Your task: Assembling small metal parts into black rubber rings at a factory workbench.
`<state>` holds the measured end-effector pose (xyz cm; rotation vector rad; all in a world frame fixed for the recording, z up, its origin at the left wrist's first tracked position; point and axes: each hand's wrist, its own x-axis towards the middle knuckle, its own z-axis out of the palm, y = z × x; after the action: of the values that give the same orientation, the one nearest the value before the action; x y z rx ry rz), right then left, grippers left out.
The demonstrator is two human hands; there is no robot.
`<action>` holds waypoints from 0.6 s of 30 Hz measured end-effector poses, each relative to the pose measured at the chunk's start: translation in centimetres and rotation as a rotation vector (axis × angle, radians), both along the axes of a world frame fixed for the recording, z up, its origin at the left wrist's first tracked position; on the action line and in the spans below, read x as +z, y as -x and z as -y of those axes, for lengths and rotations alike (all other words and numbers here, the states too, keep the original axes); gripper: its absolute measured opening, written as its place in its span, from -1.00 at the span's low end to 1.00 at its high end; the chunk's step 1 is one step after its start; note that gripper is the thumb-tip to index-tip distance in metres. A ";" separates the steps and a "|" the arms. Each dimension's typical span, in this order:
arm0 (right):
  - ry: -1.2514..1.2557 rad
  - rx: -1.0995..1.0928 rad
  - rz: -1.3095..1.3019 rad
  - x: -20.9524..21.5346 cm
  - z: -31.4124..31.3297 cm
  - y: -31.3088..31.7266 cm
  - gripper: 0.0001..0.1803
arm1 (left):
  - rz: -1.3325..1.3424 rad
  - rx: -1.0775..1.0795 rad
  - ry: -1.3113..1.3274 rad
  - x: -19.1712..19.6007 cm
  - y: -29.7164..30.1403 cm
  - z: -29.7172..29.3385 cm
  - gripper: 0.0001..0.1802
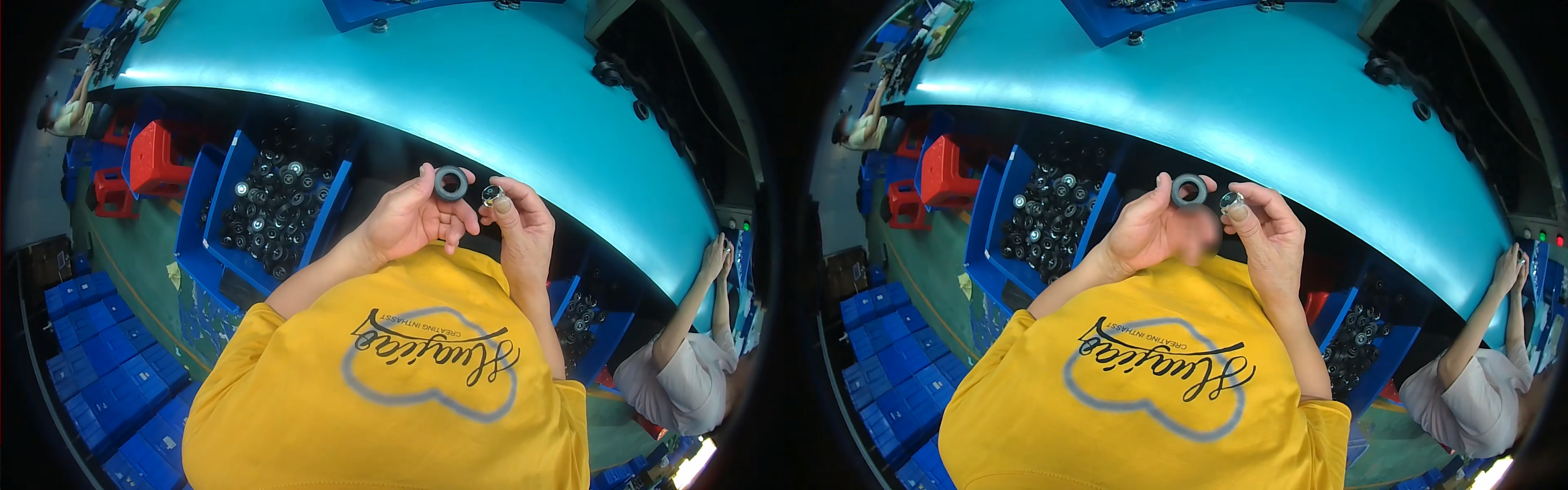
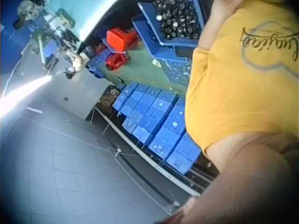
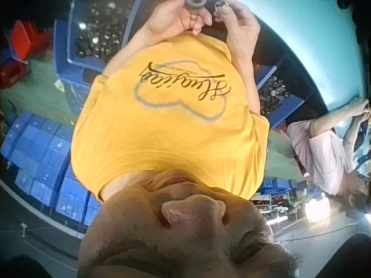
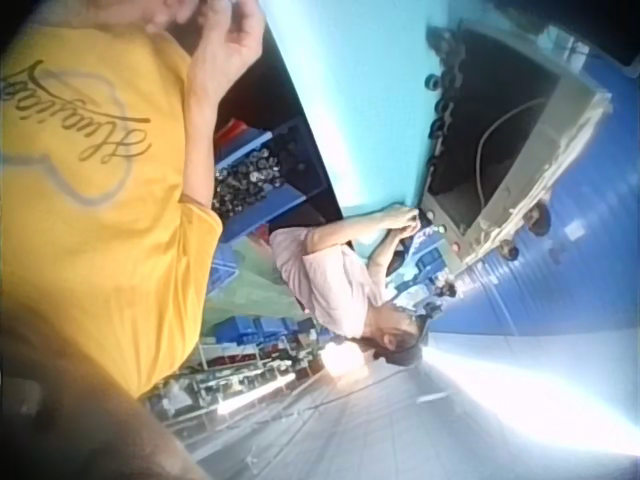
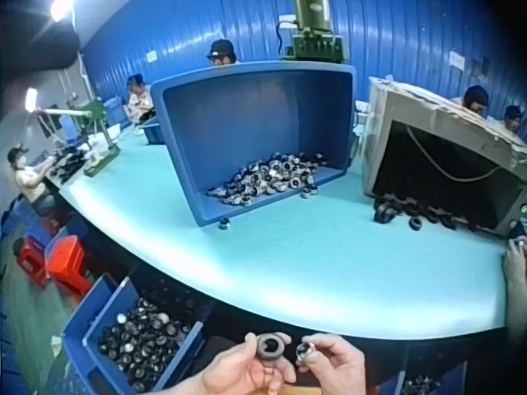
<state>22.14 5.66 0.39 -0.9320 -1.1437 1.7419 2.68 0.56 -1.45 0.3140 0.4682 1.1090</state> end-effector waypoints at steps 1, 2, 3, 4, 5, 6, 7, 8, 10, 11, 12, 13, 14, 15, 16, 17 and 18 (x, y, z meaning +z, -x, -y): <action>-0.006 -0.005 0.005 0.0 0.0 0.1 -0.73 | -0.008 -0.002 -0.007 0.0 -0.1 0.0 -0.26; -0.001 0.002 0.008 0.0 -0.1 0.1 -0.72 | -0.017 0.000 -0.014 0.0 -0.2 0.0 -0.26; 0.004 0.009 0.011 0.1 -0.1 0.2 -0.71 | -0.034 0.005 -0.026 0.0 -0.2 0.1 -0.27; 0.009 0.015 0.013 0.2 -0.2 0.2 -0.70 | -0.050 0.010 -0.038 -0.1 -0.2 0.1 -0.28; 0.022 0.013 0.000 0.3 -0.1 0.3 -0.70 | -0.065 0.012 -0.050 -0.1 -0.2 0.1 -0.28; 0.036 0.011 -0.013 0.4 0.0 0.5 -0.70 | -0.087 0.021 -0.048 0.0 -0.3 0.1 -0.28; 0.049 0.010 -0.026 0.5 0.1 0.5 -0.69 | -0.109 0.030 -0.045 0.2 -0.4 0.1 -0.29; 0.040 0.014 -0.033 0.4 0.1 0.4 -0.69 | -0.132 0.039 -0.043 0.3 -0.4 0.1 -0.29; 0.023 0.024 -0.045 0.2 0.2 0.1 -0.69 | -0.132 0.037 -0.059 0.4 -0.4 -0.1 -0.30; 0.007 0.031 -0.043 0.2 0.2 0.1 -0.70 | -0.131 0.036 -0.065 0.4 -0.4 -0.1 -0.30; -0.008 0.039 -0.041 0.4 0.3 0.0 -0.70 | -0.127 0.042 -0.062 0.4 -0.5 -0.1 -0.31; -0.024 0.046 -0.039 0.5 0.3 0.0 -0.71 | -0.123 0.048 -0.059 0.3 -0.5 -0.1 -0.31; -0.022 0.060 -0.052 0.7 0.3 0.1 -0.71 | -0.119 0.054 -0.057 0.2 -0.6 -0.1 -0.32; -0.020 0.074 -0.066 0.9 0.3 0.2 -0.71 | -0.124 0.063 -0.062 0.1 -0.6 0.0 -0.33; -0.018 0.088 -0.079 1.0 0.3 0.2 -0.71 | -0.128 0.072 -0.067 0.0 -0.7 0.0 -0.34; -0.033 0.082 -0.062 1.1 0.3 0.3 -0.71 | -0.134 0.080 -0.072 -0.1 -0.8 0.0 -0.35; -0.049 0.076 -0.046 1.1 0.3 0.3 -0.71 | -0.134 0.080 -0.079 -0.2 -0.8 0.0 -0.36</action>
<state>21.80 5.33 1.53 -0.8250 -1.2005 1.7785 3.45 0.57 -1.62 0.4438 0.5606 1.1907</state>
